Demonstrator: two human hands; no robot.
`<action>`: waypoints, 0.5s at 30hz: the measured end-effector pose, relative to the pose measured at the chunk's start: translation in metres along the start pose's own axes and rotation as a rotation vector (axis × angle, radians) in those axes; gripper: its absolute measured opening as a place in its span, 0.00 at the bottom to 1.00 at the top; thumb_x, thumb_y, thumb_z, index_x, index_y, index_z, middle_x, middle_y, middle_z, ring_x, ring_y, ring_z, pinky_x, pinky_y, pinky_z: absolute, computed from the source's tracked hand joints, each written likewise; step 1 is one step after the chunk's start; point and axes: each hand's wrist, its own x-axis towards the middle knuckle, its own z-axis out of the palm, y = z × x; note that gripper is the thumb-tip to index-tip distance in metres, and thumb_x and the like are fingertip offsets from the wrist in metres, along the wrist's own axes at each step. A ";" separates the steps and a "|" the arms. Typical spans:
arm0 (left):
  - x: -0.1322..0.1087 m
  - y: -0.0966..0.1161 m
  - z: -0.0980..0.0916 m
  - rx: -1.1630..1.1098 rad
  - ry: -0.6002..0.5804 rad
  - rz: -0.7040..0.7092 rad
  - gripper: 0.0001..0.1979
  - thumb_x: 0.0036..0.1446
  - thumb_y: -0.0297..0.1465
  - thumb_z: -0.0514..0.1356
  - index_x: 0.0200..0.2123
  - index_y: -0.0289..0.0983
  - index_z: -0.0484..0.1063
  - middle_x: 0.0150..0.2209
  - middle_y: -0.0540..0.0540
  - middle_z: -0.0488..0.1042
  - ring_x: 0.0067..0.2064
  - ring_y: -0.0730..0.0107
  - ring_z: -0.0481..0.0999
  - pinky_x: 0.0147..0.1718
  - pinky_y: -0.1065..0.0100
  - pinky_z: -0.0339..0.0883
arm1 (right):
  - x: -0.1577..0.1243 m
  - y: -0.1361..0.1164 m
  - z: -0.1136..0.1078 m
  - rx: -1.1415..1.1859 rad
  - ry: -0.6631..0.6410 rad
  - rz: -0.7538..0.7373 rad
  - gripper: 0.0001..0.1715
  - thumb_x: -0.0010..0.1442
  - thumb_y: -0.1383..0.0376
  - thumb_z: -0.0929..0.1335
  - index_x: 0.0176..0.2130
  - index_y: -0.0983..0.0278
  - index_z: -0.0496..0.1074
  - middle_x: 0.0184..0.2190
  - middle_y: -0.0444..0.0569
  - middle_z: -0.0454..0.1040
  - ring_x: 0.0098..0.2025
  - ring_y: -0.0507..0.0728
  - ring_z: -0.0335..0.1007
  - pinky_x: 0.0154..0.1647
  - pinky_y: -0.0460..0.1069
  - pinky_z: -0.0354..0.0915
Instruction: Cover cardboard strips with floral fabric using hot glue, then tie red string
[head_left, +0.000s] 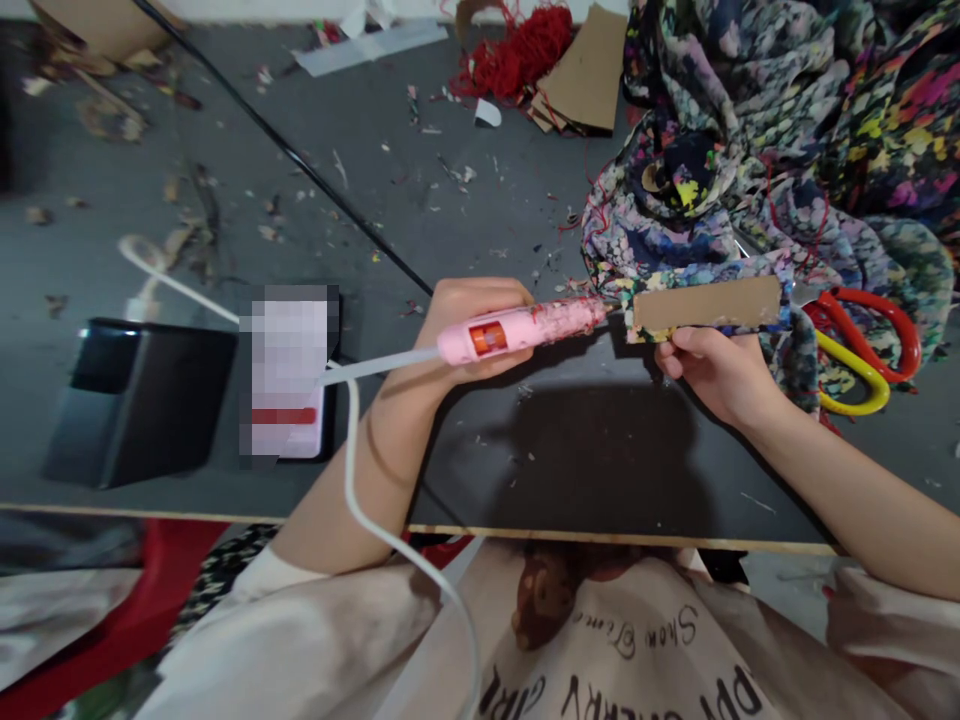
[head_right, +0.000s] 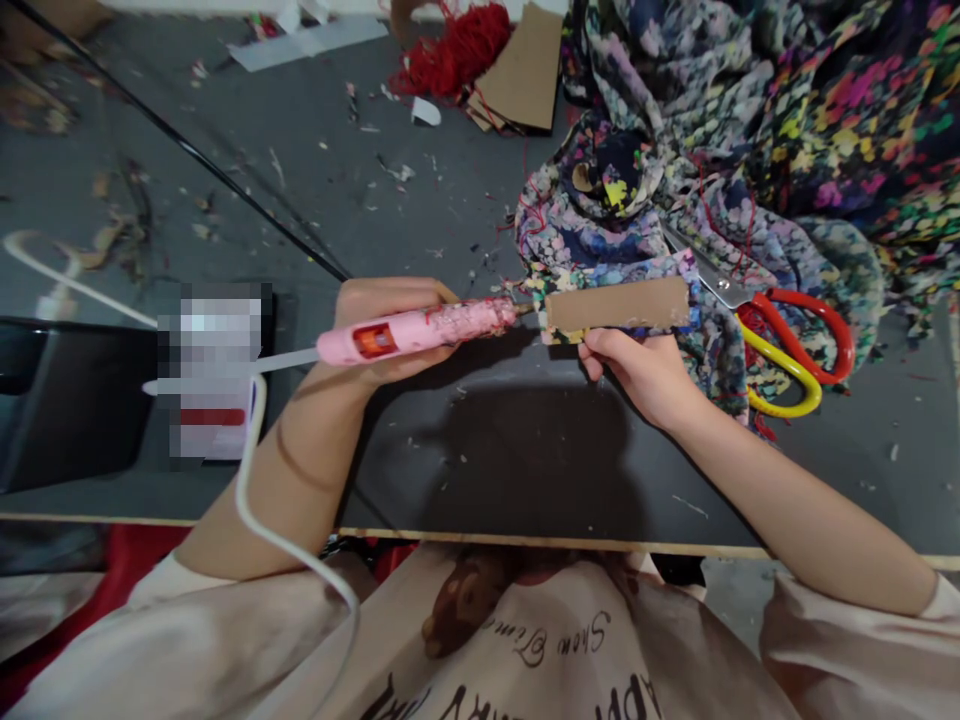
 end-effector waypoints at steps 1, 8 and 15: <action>-0.001 -0.003 0.002 -0.006 0.050 -0.012 0.21 0.58 0.50 0.58 0.24 0.40 0.68 0.23 0.50 0.72 0.23 0.74 0.69 0.20 0.68 0.58 | 0.000 0.000 0.000 0.001 -0.001 0.006 0.11 0.41 0.66 0.71 0.16 0.62 0.65 0.15 0.40 0.67 0.17 0.47 0.60 0.21 0.46 0.59; -0.004 -0.022 0.006 0.236 0.388 -0.305 0.15 0.55 0.42 0.66 0.30 0.39 0.66 0.32 0.50 0.67 0.33 0.70 0.64 0.34 0.64 0.57 | 0.000 0.001 -0.003 0.011 -0.038 0.000 0.14 0.43 0.66 0.73 0.16 0.63 0.65 0.17 0.40 0.69 0.18 0.47 0.62 0.21 0.46 0.59; -0.013 -0.042 0.006 0.412 0.468 -0.392 0.15 0.52 0.37 0.66 0.37 0.40 0.64 0.42 0.43 0.65 0.47 0.56 0.62 0.51 0.53 0.56 | 0.000 -0.001 -0.003 -0.001 -0.058 0.018 0.10 0.43 0.66 0.74 0.20 0.63 0.69 0.17 0.40 0.70 0.17 0.47 0.64 0.20 0.45 0.61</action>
